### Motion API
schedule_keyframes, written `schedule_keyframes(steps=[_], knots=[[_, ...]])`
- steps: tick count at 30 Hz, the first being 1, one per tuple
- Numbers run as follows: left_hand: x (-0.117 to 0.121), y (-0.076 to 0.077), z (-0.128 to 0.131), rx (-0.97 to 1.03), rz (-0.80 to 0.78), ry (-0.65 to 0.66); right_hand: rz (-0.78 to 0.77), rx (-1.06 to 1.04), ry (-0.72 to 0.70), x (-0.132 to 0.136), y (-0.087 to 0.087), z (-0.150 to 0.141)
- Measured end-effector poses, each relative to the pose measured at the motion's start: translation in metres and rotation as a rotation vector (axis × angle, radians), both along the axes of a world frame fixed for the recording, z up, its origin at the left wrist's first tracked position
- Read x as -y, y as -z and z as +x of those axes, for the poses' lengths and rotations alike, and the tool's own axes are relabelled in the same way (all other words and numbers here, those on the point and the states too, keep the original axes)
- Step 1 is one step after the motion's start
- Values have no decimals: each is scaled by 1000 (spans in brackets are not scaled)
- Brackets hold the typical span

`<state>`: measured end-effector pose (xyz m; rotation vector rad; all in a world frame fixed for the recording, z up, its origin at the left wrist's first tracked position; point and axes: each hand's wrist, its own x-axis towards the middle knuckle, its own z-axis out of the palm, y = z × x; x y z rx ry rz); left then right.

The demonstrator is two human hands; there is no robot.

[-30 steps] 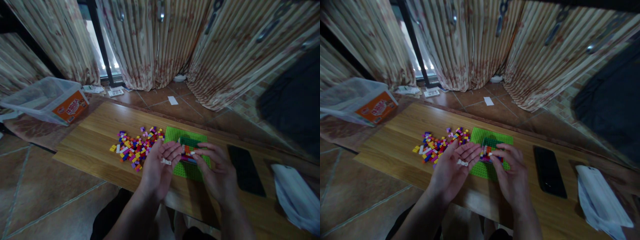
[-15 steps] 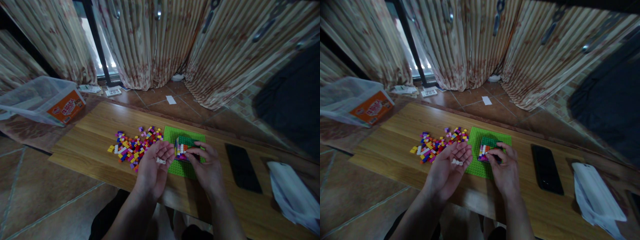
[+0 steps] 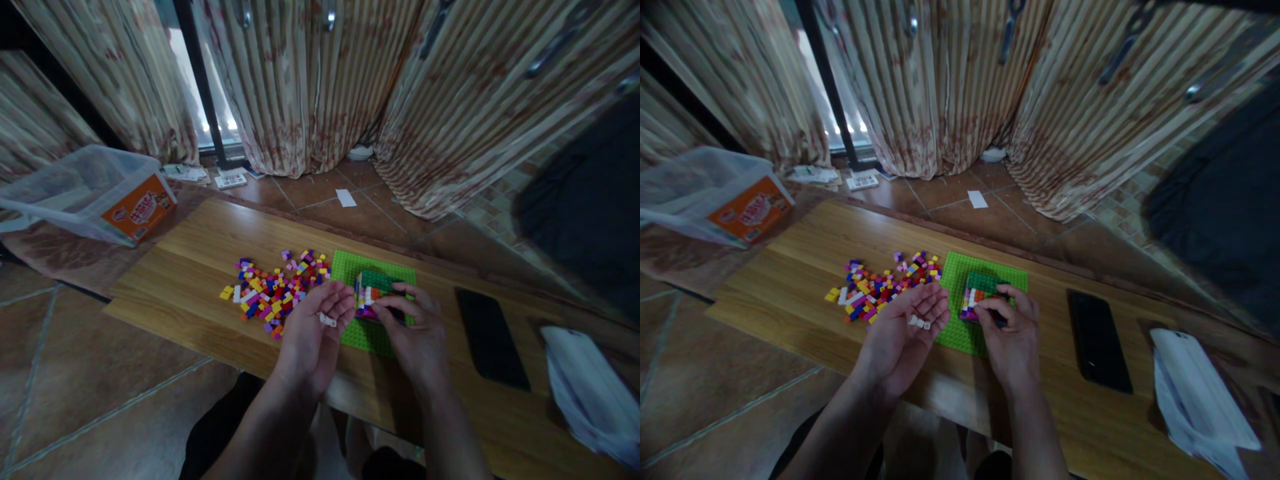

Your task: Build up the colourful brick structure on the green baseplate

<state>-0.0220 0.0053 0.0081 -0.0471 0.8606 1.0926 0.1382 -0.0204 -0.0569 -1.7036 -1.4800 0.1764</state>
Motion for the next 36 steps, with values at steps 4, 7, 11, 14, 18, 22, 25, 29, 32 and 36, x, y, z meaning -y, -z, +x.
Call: schedule_keyframes(steps=[4,7,11,14,18,22,25,29,32,36], knots=[[1,0,0,-3,-1,6,0,43,-16,0,-2,0],[1,0,0,-7,6,14,-2,69,-18,-1,-4,0],[2,0,0,1,23,28,-1,99,-22,-2,-3,1],[4,0,1,50,58,43,1,101,-33,-2,-3,2],[5,0,1,126,110,72,103,27,-41,4,-14,-3],[5,-1,0,161,133,57,100,-131,-233,14,-33,-17],[5,-4,-1,188,144,63,9,-129,-379,19,-41,-27],[6,-5,0,197,175,85,-49,-74,-451,20,-39,-35],[8,-5,2,193,179,88,-33,-59,-445,20,-36,-38],[8,-4,3,199,152,87,-15,-98,-407,23,-35,-39]])
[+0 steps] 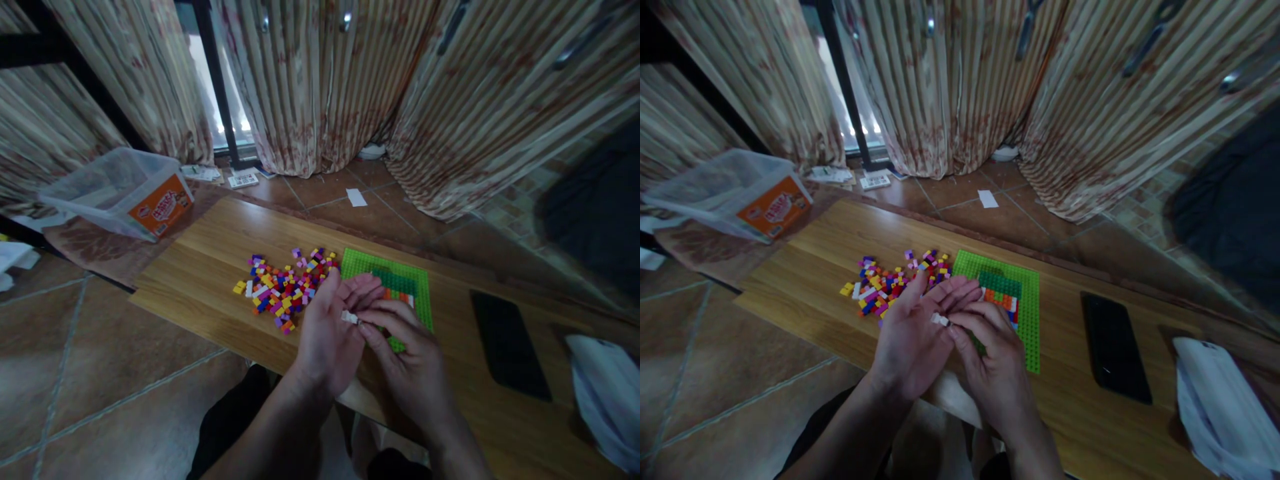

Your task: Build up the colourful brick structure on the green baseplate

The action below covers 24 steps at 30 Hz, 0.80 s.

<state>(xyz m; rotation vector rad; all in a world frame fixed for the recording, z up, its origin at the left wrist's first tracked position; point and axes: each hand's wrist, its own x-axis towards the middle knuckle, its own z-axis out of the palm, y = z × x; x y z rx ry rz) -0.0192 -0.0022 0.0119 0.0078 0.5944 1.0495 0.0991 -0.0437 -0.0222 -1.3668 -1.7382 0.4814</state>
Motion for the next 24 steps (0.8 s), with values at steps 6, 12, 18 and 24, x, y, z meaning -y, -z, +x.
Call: schedule_keyframes(steps=[6,12,18,24], knots=[[-5,5,-2,-220,-122,-84,-8,-185,360,2,11,21],[-5,11,-2,-350,-119,-100,-8,-199,474,-3,23,43],[-6,16,-1,-348,-154,-197,-1,-55,385,-6,25,36],[-6,14,0,-330,-170,-202,11,91,408,-12,27,27]])
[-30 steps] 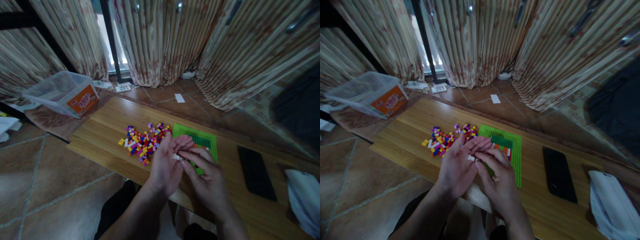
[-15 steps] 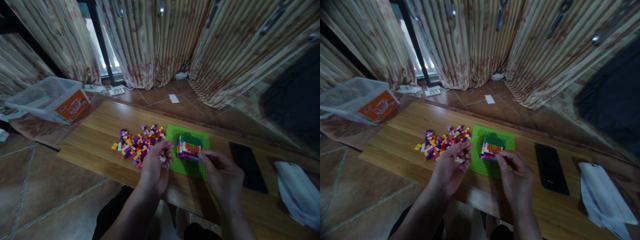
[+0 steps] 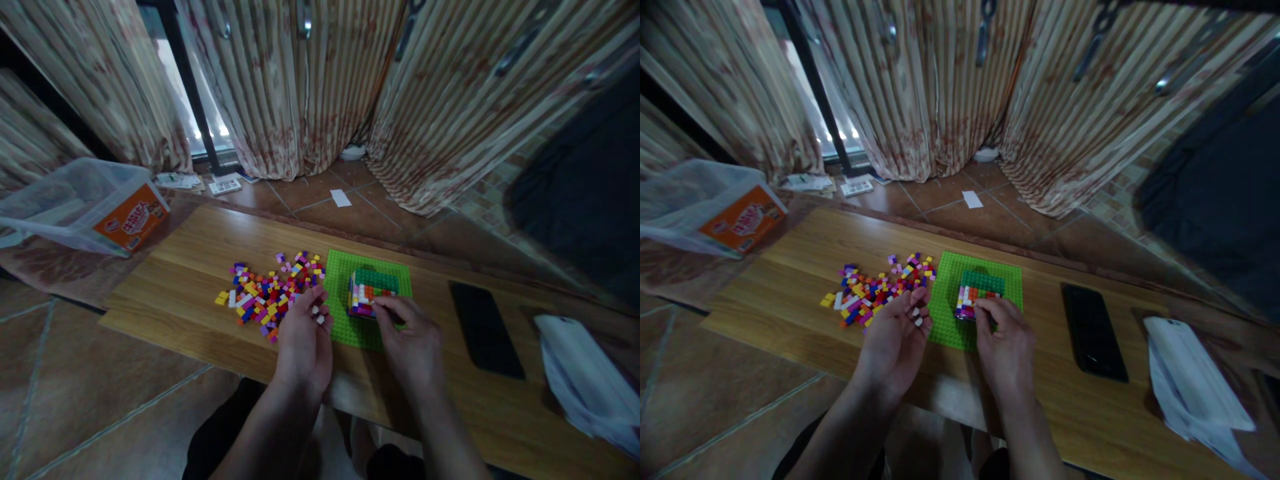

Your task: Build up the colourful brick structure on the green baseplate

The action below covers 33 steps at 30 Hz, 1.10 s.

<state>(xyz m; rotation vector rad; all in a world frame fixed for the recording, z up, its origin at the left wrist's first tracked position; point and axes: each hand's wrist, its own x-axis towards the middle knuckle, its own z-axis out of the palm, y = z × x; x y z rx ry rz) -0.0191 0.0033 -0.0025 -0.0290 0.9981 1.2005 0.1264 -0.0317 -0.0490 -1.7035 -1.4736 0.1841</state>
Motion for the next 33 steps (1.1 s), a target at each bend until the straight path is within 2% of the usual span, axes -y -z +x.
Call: schedule_keyframes(steps=[5,11,15,18,22,27,33], knots=[[0,-2,2,23,-5,45,20,84,46,-3,5,-4],[-1,-1,3,47,-8,50,2,54,56,0,9,-2],[-1,-1,2,55,2,57,-44,-7,134,2,7,3],[-1,0,2,62,6,55,-17,-27,213,2,3,5],[0,-1,2,60,-11,68,41,62,235,-3,2,4],[-1,0,1,45,-20,97,63,177,230,-12,11,2],[-1,-1,1,43,-20,130,2,69,239,-18,21,1]])
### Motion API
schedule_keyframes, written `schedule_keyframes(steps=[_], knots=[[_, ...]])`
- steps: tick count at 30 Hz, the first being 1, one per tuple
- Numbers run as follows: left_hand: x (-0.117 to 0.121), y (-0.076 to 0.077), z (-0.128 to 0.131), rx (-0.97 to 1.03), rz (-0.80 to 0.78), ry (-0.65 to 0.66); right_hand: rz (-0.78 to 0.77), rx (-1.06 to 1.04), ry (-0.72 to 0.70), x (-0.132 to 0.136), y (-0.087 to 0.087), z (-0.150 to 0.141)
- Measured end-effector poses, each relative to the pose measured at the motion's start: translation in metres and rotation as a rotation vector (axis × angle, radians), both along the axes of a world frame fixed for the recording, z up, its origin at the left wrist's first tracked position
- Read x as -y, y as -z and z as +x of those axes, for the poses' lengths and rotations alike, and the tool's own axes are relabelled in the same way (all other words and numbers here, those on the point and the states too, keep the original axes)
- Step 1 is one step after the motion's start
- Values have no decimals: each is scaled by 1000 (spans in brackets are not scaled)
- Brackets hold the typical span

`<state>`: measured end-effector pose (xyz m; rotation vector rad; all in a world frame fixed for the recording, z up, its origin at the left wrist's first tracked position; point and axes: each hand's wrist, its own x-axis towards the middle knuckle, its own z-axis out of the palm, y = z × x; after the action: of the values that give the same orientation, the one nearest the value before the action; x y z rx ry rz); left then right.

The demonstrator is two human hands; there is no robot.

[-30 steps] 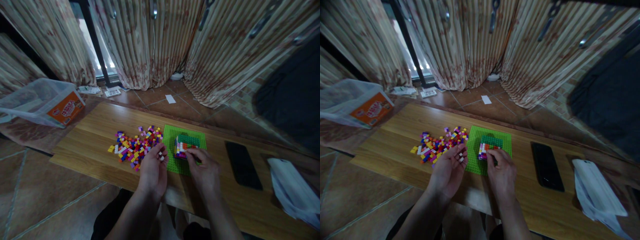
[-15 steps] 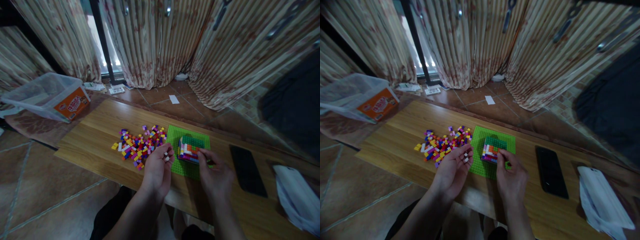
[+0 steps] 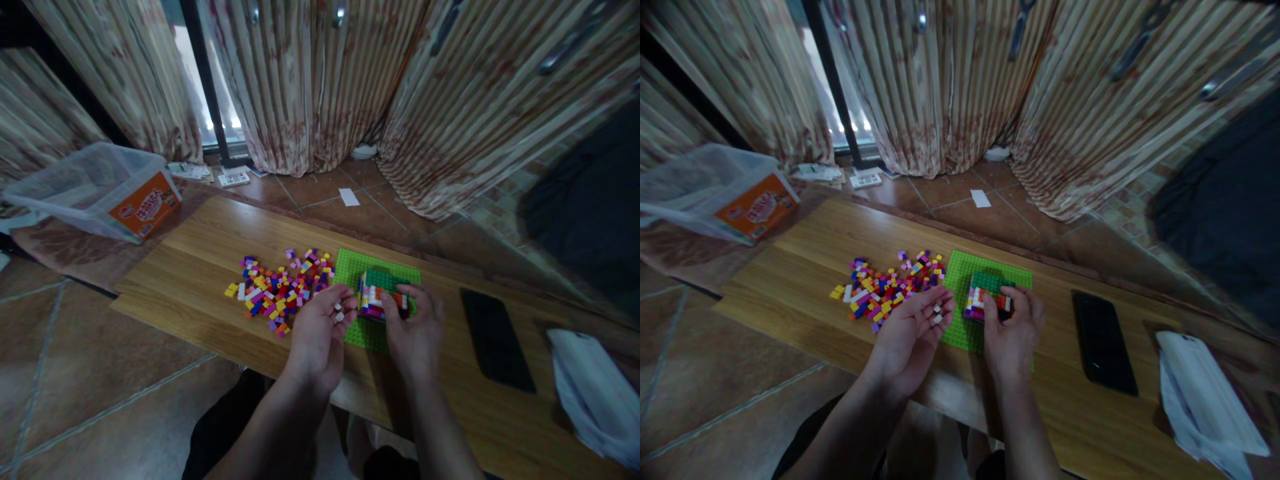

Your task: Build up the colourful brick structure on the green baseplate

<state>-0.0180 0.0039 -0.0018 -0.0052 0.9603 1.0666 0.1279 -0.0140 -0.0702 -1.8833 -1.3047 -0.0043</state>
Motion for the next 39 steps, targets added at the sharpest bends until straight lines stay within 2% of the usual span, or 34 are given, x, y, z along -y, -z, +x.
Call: schedule_keyframes(steps=[11,14,16,18,20,22,24,27,34,39], knots=[[1,-5,-3,-3,9,59,17,-95,-21,-1,7,-3],[2,-7,-3,-1,24,85,45,-43,-29,1,3,-3],[3,-7,-2,8,34,89,121,7,-34,4,-4,-6],[3,-7,-1,28,38,95,201,34,-99,10,-13,-12],[4,-7,1,56,37,100,219,37,-239,15,-22,-19],[5,-7,2,85,48,110,165,49,-363,20,-28,-26],[5,-5,4,99,73,114,91,77,-406,21,-30,-30],[6,-3,6,99,100,108,38,91,-396,21,-30,-30],[7,0,9,79,108,119,55,-39,-397,23,-25,-29],[9,-1,10,74,115,116,92,-62,-365,24,-30,-31]])
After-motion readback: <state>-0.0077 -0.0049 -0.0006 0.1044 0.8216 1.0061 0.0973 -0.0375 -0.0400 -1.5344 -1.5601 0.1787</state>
